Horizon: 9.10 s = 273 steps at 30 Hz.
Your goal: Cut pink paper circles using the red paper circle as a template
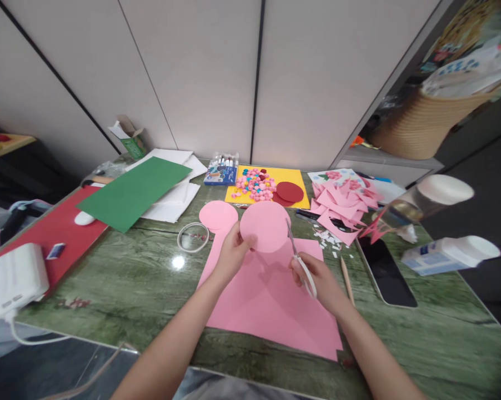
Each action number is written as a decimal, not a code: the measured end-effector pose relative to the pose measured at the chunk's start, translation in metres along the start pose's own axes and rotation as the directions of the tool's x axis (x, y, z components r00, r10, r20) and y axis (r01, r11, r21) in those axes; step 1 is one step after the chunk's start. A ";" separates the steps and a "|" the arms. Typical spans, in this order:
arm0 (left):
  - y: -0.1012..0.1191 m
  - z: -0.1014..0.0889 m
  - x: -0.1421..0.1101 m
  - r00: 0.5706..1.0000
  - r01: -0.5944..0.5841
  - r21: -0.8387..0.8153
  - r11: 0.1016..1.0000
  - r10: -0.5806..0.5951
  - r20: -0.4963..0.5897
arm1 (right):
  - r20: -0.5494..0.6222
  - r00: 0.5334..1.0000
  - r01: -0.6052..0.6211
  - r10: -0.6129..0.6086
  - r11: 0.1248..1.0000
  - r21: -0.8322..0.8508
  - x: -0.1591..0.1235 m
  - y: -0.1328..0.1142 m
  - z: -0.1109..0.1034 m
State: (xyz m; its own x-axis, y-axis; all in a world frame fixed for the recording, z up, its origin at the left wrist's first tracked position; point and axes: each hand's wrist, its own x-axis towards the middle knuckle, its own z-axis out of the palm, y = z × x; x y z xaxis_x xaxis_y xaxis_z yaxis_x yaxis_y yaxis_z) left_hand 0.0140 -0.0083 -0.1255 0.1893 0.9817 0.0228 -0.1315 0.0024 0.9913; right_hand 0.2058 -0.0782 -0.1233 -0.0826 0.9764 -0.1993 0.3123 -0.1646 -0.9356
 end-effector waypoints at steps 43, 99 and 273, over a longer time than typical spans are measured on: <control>-0.003 0.002 0.000 0.999 -0.015 -0.031 0.999 0.014 -0.047 | 0.004 1.000 0.000 0.000 0.999 0.039 0.000 0.001 0.002; -0.006 0.001 -0.001 0.998 -0.021 0.018 1.000 0.022 -0.064 | 0.038 0.999 0.002 -0.002 1.000 0.007 0.000 0.003 0.002; 0.000 -0.001 -0.001 0.993 0.008 0.062 0.998 0.000 -0.117 | 0.076 0.997 -0.003 0.007 0.999 -0.048 -0.001 0.002 0.002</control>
State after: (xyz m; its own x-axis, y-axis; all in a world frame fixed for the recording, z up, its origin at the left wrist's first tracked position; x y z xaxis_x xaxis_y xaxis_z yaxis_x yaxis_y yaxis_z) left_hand 0.0132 -0.0095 -0.1256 0.0741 0.9972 0.0071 -0.0695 -0.0020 0.9976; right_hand 0.2044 -0.0801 -0.1250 -0.1522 0.9619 -0.2273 0.3574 -0.1608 -0.9200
